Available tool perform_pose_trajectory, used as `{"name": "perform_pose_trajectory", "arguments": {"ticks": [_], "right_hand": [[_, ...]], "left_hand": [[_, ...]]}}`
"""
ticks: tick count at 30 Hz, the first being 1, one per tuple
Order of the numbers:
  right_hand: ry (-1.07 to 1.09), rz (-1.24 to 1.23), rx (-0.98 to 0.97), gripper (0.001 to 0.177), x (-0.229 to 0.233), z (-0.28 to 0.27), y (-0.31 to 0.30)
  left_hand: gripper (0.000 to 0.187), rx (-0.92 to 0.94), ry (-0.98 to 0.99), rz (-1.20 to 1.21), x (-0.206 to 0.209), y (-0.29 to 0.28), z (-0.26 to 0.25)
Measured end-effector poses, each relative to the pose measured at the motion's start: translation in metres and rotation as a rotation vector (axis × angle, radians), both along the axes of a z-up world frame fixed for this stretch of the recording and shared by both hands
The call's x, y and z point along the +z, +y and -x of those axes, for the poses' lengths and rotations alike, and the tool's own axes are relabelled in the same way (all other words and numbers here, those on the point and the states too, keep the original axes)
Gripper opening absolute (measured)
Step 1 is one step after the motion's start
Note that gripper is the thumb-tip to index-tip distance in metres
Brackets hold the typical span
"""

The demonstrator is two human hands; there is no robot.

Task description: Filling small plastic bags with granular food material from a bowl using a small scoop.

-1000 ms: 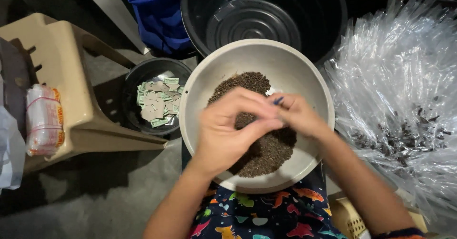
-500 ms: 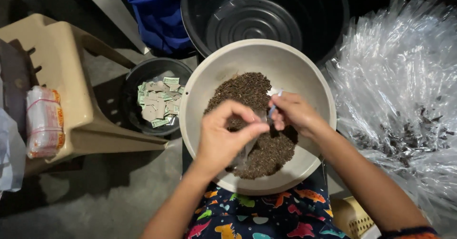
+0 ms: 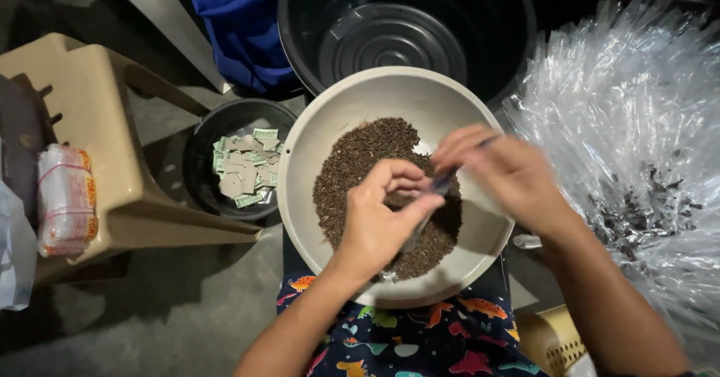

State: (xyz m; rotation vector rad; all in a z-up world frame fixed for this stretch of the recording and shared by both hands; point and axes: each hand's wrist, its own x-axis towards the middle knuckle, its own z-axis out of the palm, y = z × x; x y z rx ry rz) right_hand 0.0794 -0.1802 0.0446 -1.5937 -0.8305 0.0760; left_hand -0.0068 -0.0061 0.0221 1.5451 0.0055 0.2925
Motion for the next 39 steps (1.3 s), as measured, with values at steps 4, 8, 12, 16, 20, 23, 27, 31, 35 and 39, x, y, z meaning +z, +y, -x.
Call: {"name": "perform_pose_trajectory", "arguments": {"ticks": [4,8,12,16,20,23,27,31,35,39], "right_hand": [[0.142,0.046,-0.253,0.027,0.007,0.021,0.009],[0.306,0.102,0.066,0.010,-0.069,0.043,0.041],[0.034,0.117,0.012,0.014,-0.064,0.029,0.036],[-0.163,0.057,-0.060,0.018,-0.037,0.015,0.007],[0.003,-0.047,-0.431,0.018,-0.044,-0.010,-0.028],[0.151,-0.010,-0.529,0.015,-0.017,0.019,-0.015],[-0.130,-0.057,-0.061,0.031,-0.068,0.058,0.018],[-0.101,0.056,0.090,0.010,-0.059,0.057,0.018],[0.334,-0.078,-0.247,0.025,-0.072,0.032,0.023],[0.613,-0.360,-0.372,0.026,-0.081,0.028,0.036]], "left_hand": [[0.028,0.040,-0.045,-0.141,0.025,0.016,-0.013],[0.028,0.128,-0.245,-0.007,0.080,0.026,-0.013],[0.021,0.060,-0.208,-0.055,0.082,0.030,-0.008],[0.074,-0.275,0.206,-0.407,0.042,0.014,-0.014],[0.024,-0.402,0.082,-0.017,-0.009,0.035,-0.018],[0.013,-0.088,-0.040,-0.582,-0.030,0.055,-0.032],[0.010,0.234,-0.030,-0.401,-0.037,0.050,-0.033],[0.021,0.129,-0.130,-0.520,-0.050,0.027,-0.027],[0.031,0.030,-0.350,-0.597,-0.045,0.003,-0.013],[0.022,0.197,-0.561,-0.670,-0.055,0.000,-0.016]]}}
